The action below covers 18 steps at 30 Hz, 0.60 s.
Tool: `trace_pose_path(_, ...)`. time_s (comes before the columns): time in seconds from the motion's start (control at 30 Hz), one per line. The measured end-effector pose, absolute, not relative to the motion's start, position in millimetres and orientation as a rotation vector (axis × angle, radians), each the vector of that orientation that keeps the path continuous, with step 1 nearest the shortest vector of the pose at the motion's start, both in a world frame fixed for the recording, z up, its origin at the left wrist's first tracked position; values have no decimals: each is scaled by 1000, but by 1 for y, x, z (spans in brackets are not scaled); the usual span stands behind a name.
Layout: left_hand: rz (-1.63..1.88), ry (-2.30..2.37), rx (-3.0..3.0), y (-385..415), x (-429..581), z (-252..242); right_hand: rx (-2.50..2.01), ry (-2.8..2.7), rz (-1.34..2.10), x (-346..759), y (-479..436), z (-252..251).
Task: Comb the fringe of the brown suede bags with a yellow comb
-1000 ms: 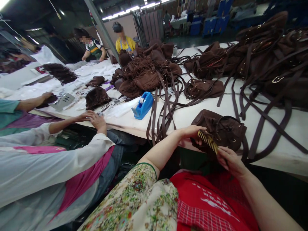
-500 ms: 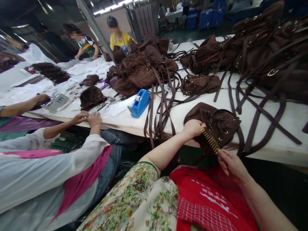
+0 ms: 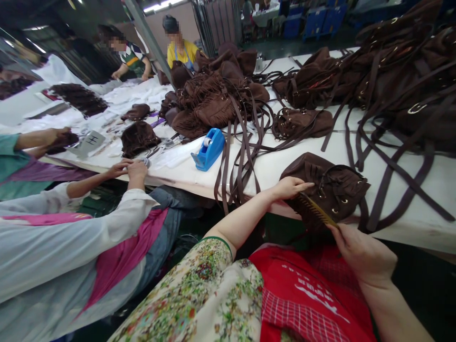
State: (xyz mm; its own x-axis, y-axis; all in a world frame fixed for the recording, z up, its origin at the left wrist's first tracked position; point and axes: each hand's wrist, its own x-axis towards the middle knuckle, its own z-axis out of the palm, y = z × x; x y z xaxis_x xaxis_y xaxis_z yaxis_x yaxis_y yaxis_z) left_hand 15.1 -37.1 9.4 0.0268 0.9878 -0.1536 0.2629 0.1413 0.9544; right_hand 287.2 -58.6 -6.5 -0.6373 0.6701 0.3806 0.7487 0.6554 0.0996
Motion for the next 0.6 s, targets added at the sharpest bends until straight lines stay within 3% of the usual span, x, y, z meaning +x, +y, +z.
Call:
trace_pose_path(0.13, 963, 1414, 1291, -38, 18, 8, -1147, -2471, -288, 283, -66, -11)
trace_pose_path(0.27, 1047, 1317, 1182, -40, 18, 8, -1316, -2287, 7, 275, -68, -11)
trace_pose_path(0.6, 1091, 1066, 1138, -42, 4, 6, -1547, -2158, 1478, 280, -32, 9)
